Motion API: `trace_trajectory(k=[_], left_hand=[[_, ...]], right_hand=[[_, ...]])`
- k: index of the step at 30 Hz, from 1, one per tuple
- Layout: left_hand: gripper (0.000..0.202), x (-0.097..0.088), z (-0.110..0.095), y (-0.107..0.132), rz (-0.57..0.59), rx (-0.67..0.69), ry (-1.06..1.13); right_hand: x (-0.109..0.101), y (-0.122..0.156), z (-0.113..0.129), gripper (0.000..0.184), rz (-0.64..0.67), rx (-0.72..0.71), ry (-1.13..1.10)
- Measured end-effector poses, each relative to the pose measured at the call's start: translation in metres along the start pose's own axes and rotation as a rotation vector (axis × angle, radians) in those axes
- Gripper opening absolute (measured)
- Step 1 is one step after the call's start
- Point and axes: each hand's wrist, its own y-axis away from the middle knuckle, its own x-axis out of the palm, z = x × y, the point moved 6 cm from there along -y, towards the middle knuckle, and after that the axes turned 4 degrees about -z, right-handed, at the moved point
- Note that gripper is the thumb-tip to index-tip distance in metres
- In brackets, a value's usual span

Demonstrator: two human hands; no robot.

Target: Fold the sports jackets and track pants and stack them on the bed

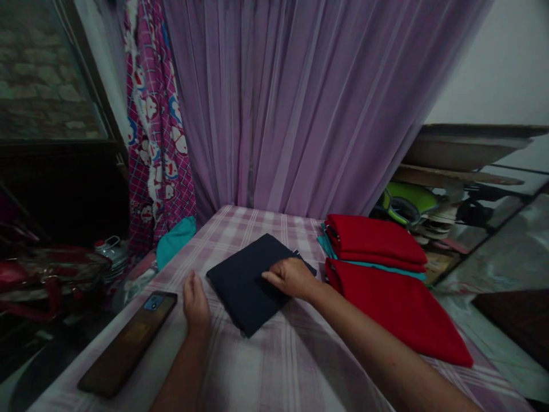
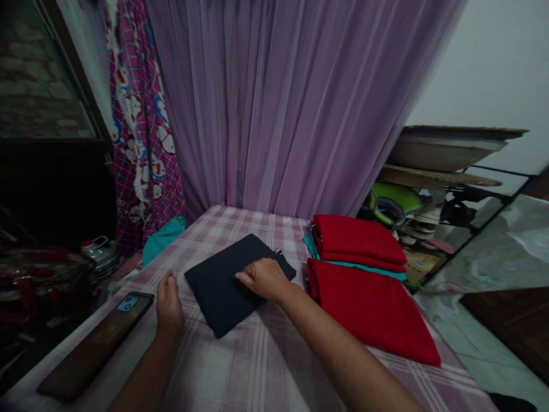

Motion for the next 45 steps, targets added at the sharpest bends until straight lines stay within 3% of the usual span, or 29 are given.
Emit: trace_trajectory(k=[3,6,9,13,17,19,22,25,27,29,31,34,36,40,43,45], left_hand=[[0.061,0.009,0.0,0.002,0.044,-0.087,0.007],[0.065,0.017,-0.012,0.004,0.111,-0.018,0.005],[0.062,0.018,-0.011,0.002,0.126,-0.051,0.121],[0.055,0.017,-0.007,0.001,0.154,-0.189,0.454],[0.068,0.02,-0.012,0.008,0.267,-0.387,0.685],[0.074,0.02,-0.017,0.011,0.316,-0.439,0.738],[0.071,0.015,-0.023,0.011,0.286,-0.426,0.789],[0.068,0.013,-0.022,0.011,0.241,-0.395,0.782],[0.066,0.017,-0.021,0.011,0.269,-0.351,0.735],[0.062,0.023,-0.022,0.012,0.304,-0.268,0.661],[0.056,0.028,-0.023,0.012,0.316,-0.169,0.57],[0.048,0.032,-0.026,0.015,0.348,-0.041,0.41],[0.043,0.035,-0.033,0.021,0.427,0.089,0.261],[0.042,0.039,-0.05,0.038,0.538,0.4,-0.135],[0.032,0.037,-0.054,0.042,0.493,0.458,-0.294],[0.019,0.035,-0.052,0.04,0.464,0.448,-0.289]], right_hand=[[-0.012,-0.031,-0.011,0.032,-0.11,0.09,0.028],[-0.003,-0.06,-0.003,0.039,-0.095,0.017,0.007],[0.012,-0.083,0.009,0.047,-0.028,-0.034,0.038],[0.021,-0.105,0.027,0.051,0.126,-0.067,0.086],[0.015,-0.108,0.038,0.058,0.327,-0.089,0.194],[0.004,-0.099,0.039,0.066,0.362,-0.061,0.25],[-0.013,-0.068,0.038,0.066,0.428,-0.01,0.257],[-0.018,-0.012,0.029,0.058,0.716,0.1,0.107],[-0.022,0.029,0.017,0.057,0.983,0.252,-0.036],[-0.033,0.055,0.003,0.053,1.123,0.393,-0.139],[-0.047,0.053,-0.012,0.049,1.01,0.445,-0.179],[-0.063,0.02,-0.036,0.042,0.562,0.452,-0.023],[-0.06,0.004,-0.051,0.034,0.343,0.51,0.166],[-0.016,0.001,-0.073,0.044,0.247,0.642,0.251],[0.015,0.006,-0.087,0.049,0.233,0.703,0.206],[0.024,0.003,-0.096,0.041,0.214,0.728,0.174]])
